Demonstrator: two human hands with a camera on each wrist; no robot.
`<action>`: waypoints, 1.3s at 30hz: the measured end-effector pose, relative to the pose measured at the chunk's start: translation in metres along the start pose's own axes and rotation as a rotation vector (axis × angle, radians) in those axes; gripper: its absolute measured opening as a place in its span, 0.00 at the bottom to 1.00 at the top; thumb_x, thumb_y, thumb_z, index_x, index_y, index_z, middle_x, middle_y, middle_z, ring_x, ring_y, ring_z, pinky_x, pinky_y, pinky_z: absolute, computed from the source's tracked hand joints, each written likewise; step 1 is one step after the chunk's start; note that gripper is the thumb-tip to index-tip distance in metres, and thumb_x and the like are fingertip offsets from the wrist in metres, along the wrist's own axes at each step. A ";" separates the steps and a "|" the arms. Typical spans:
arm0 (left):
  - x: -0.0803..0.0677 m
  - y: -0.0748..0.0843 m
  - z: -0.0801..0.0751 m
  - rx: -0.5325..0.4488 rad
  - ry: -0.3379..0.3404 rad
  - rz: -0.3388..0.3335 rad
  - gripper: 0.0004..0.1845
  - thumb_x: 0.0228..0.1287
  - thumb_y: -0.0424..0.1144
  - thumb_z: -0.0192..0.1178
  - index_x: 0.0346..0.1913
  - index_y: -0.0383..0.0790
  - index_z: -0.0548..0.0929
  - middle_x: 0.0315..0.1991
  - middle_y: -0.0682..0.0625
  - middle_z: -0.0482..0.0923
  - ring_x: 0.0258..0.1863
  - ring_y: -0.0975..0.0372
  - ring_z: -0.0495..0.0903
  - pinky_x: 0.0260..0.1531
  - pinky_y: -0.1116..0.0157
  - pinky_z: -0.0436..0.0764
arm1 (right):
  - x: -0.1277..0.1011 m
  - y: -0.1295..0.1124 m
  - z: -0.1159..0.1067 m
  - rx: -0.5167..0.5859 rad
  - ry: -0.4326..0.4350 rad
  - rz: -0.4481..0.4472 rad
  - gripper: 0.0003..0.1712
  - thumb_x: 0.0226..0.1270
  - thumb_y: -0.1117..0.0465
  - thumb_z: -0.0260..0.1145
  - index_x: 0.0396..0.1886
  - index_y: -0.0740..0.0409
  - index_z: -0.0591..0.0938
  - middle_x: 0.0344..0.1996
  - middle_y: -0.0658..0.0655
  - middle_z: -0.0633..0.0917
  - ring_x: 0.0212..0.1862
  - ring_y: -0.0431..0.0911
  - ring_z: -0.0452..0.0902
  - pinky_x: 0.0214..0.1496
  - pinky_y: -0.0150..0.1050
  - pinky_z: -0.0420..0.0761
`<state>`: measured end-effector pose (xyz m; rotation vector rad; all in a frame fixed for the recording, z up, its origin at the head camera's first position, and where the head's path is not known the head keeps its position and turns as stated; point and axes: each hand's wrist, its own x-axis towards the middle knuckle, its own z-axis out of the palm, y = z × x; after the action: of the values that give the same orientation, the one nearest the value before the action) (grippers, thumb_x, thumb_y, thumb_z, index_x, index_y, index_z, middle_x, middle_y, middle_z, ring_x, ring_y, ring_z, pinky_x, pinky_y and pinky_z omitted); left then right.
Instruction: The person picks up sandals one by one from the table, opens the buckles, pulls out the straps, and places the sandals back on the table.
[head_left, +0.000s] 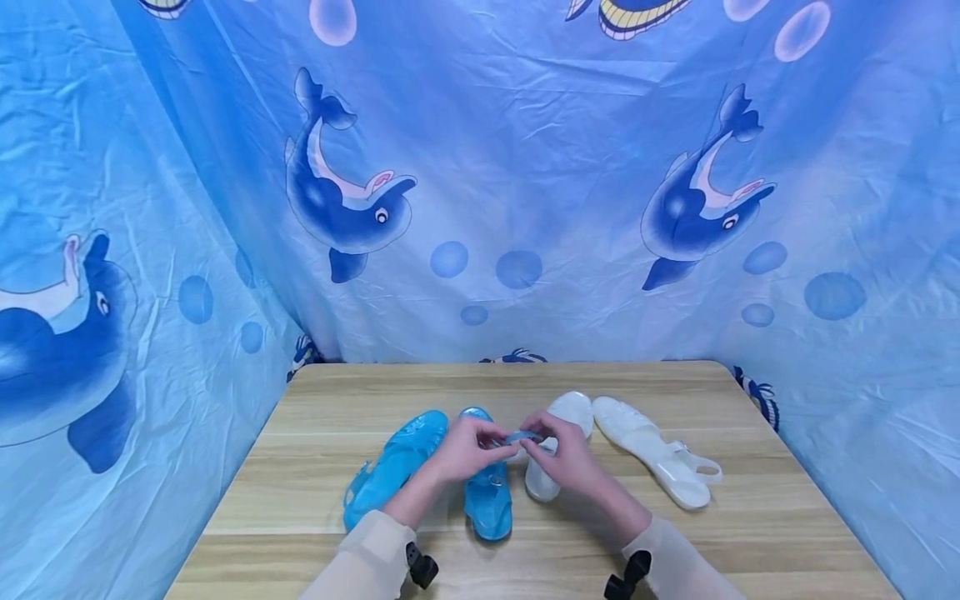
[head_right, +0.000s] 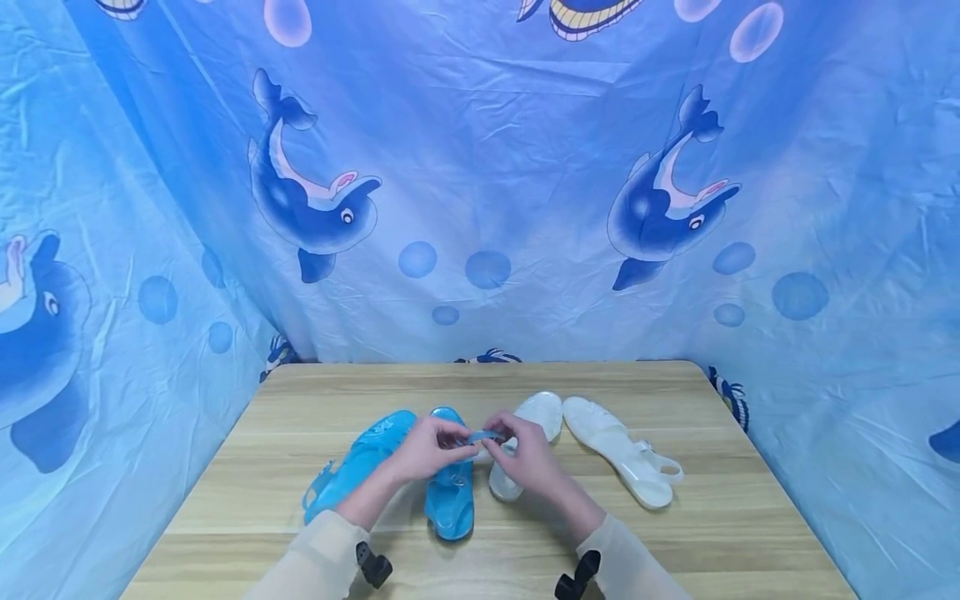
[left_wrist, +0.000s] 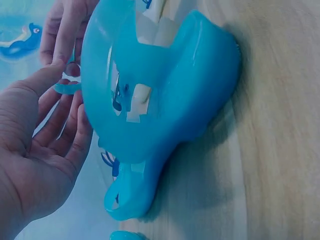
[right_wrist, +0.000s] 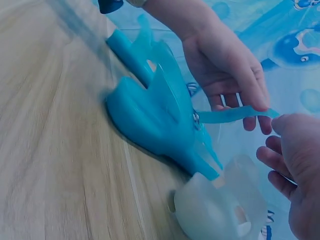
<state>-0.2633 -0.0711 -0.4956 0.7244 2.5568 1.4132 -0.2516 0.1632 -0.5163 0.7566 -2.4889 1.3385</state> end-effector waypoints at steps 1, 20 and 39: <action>-0.001 0.000 0.000 0.002 -0.003 -0.003 0.14 0.70 0.49 0.72 0.53 0.49 0.93 0.42 0.55 0.90 0.38 0.63 0.83 0.39 0.69 0.84 | 0.000 0.001 -0.002 0.005 0.004 0.000 0.07 0.74 0.60 0.73 0.47 0.46 0.84 0.40 0.43 0.90 0.43 0.36 0.86 0.52 0.45 0.89; -0.033 -0.014 -0.012 0.163 -0.154 -0.088 0.04 0.64 0.39 0.76 0.41 0.45 0.94 0.32 0.58 0.89 0.32 0.70 0.83 0.34 0.70 0.84 | -0.015 0.021 -0.018 -0.220 -0.004 -0.017 0.11 0.52 0.66 0.74 0.31 0.46 0.83 0.28 0.41 0.83 0.37 0.40 0.79 0.44 0.37 0.79; -0.031 -0.012 -0.011 0.162 -0.099 -0.078 0.07 0.65 0.42 0.76 0.42 0.45 0.95 0.35 0.56 0.92 0.32 0.69 0.82 0.29 0.71 0.80 | 0.023 -0.027 0.015 -0.182 -0.527 -0.050 0.03 0.73 0.55 0.74 0.43 0.42 0.90 0.41 0.41 0.92 0.47 0.35 0.87 0.52 0.32 0.86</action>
<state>-0.2437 -0.0996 -0.5033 0.6903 2.6131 1.1279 -0.2559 0.1312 -0.4959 1.2489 -2.9043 0.9671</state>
